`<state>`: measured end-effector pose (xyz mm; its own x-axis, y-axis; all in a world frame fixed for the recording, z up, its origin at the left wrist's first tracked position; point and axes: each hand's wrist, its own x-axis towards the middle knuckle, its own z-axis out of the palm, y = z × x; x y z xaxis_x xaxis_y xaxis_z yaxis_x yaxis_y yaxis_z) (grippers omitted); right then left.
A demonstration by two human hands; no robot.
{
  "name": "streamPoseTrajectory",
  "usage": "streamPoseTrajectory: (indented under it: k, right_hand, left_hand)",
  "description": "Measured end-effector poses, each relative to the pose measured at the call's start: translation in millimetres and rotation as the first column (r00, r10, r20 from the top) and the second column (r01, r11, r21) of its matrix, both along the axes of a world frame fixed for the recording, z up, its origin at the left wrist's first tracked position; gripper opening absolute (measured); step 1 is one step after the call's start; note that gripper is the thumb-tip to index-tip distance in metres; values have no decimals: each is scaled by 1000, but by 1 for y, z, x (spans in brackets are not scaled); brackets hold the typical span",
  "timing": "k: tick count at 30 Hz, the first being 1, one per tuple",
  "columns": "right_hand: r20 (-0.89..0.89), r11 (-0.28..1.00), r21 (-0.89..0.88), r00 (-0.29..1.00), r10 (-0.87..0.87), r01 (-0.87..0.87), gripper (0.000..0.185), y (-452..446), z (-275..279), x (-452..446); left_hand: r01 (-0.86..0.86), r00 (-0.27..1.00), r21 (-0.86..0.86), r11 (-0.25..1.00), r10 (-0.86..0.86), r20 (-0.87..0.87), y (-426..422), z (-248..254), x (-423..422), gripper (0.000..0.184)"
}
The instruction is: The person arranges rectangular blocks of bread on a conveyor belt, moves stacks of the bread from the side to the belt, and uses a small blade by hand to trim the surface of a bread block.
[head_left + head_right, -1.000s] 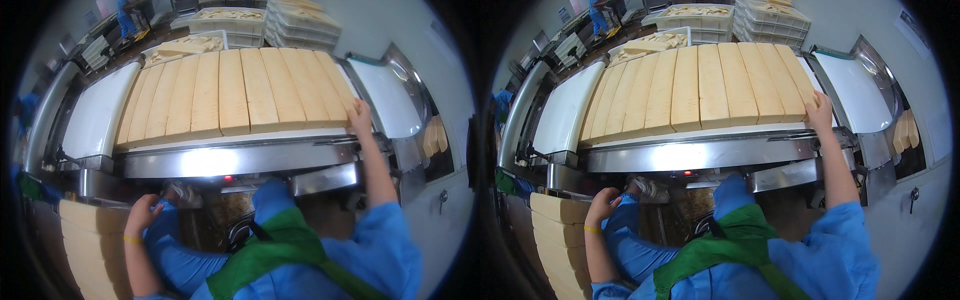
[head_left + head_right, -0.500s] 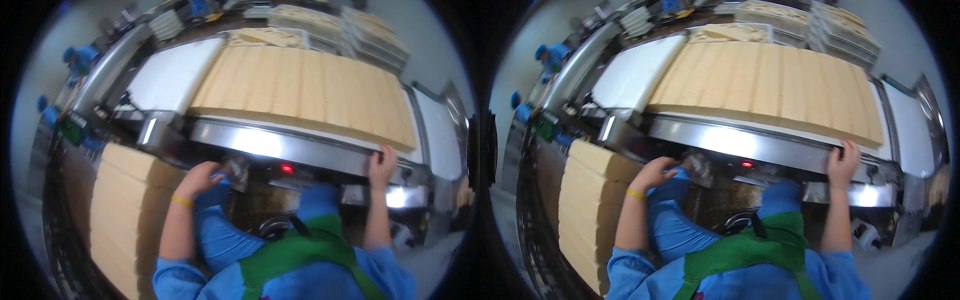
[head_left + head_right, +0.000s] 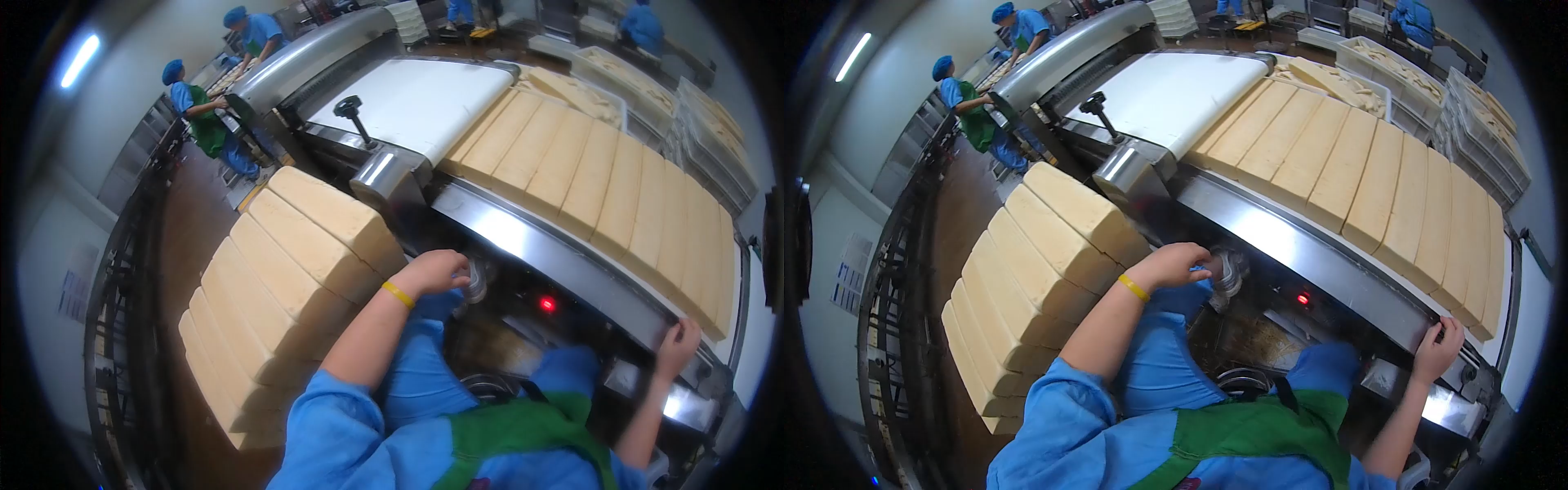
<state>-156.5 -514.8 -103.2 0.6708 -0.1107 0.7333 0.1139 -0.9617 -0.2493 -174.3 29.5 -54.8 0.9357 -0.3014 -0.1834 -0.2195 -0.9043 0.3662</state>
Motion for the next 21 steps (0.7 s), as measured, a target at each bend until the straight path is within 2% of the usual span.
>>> streamPoseTrajectory:
  k: [4, 21]
  right_hand:
    - [-40, 1000, 4, 999, 2, -2, 12, 1, 2, -3]
    - [-2, 999, -13, 1000, 31, -31, 12, -4, -4, -3]
  left_hand:
    - [-4, 1000, -3, 1000, 4, 11, 2, -8, 0, 32]
    - [-28, 1000, -35, 999, 28, -9, 2, -12, -1, 30]
